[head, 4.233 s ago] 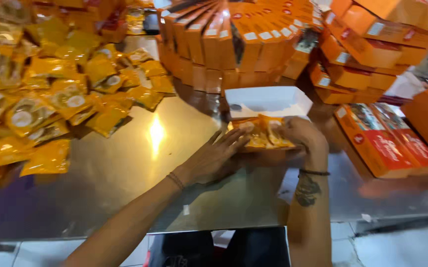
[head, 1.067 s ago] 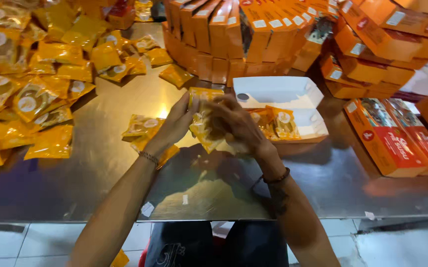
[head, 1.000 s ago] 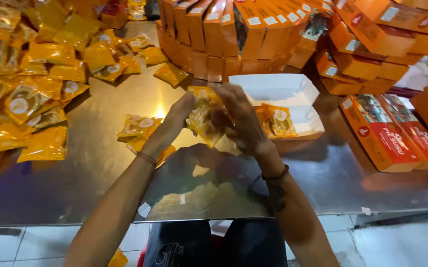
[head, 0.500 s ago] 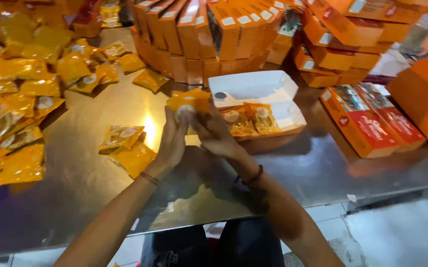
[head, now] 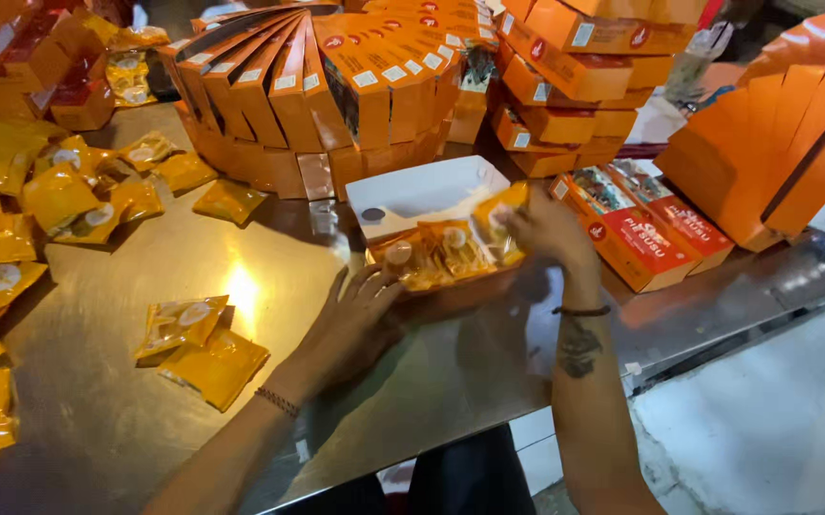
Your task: The person repeatedly picks up small yellow packets from a pile on a metal table, places them into an open orange box, closes the box, and sets it aside. This cycle is repeated multiple times with new boxes and packets.
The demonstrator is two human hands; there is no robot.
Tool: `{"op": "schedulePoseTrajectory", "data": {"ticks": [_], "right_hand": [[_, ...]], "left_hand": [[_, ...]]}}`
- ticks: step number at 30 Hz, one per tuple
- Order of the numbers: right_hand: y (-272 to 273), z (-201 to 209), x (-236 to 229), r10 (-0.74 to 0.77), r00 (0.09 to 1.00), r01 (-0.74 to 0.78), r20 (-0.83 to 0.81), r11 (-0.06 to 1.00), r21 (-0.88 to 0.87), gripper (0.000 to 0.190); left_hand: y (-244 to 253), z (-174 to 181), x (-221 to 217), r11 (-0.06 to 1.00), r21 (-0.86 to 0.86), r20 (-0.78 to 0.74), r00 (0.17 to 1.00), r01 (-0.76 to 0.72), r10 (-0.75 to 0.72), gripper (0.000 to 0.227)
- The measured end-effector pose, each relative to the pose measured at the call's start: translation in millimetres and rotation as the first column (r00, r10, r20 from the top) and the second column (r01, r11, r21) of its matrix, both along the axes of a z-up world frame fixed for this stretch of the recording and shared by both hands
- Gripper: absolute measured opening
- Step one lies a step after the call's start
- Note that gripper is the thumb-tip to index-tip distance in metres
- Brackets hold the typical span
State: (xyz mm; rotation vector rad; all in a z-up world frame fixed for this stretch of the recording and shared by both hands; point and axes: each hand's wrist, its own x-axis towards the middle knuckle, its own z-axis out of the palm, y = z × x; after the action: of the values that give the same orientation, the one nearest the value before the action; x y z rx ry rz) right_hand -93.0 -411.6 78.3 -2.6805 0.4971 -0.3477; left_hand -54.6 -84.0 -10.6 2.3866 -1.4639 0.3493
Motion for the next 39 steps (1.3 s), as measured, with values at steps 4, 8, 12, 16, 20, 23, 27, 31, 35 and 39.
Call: {"op": "schedulePoseTrajectory", "data": {"ticks": [4,8,12,16,20,23,27,31,35,39], "right_hand": [[-4.6,-48.7,18.7,0.242,0.951,-0.228,0.192,0.969,-0.093,0.054],[32.3,-34.5,9.7,0.263,0.957,-0.275,-0.120,0.957,-0.089,0.054],[37.4,-39.5,20.1,0.257,0.956,-0.224,0.139,0.951,-0.212,0.035],[28.5,-50.2,25.3,0.315,0.949,-0.294,0.029,0.911,-0.289,0.028],[30.0,-36.8,16.0,0.527,0.792,-0.484,0.309,0.850,-0.208,0.017],[58.2,-21.4,5.0,0.746,0.559,-0.778,0.362,0.623,-0.082,0.012],[66.5,-23.8,9.8,0.783,0.460,-0.796,0.418,0.572,-0.195,0.013],[74.2,-17.6,2.8,0.793,0.465,-0.844,0.393,0.531,-0.071,0.017],[59.5,-32.3,15.9,0.692,0.528,-0.650,0.492,0.702,-0.291,0.009],[49.4,-47.3,31.4,0.562,0.544,-0.587,0.623,0.785,-0.197,0.016]], "left_hand": [[-5.8,-6.9,19.7,0.997,0.003,0.011,0.997,-0.081,0.081,0.048],[12.4,-7.1,18.2,0.983,-0.170,0.179,0.979,-0.069,0.099,0.041],[22.4,18.2,1.3,0.985,-0.152,0.295,0.947,-0.085,0.127,0.059],[21.7,27.2,-5.6,0.990,-0.140,0.088,0.996,0.009,0.003,0.098],[28.6,34.3,1.8,0.997,0.062,0.011,0.999,0.041,-0.042,0.079],[40.7,41.7,6.8,0.990,0.140,-0.035,0.999,-0.003,0.008,0.075],[52.9,36.7,7.9,0.968,0.208,0.042,0.990,-0.143,0.137,0.071],[49.5,65.0,-14.4,0.983,0.120,0.037,0.990,-0.137,0.133,0.088],[38.2,18.2,10.9,0.978,0.203,0.062,0.997,-0.047,0.035,0.083],[31.9,17.7,1.9,0.985,0.154,0.135,0.989,-0.083,0.062,0.087]]}}
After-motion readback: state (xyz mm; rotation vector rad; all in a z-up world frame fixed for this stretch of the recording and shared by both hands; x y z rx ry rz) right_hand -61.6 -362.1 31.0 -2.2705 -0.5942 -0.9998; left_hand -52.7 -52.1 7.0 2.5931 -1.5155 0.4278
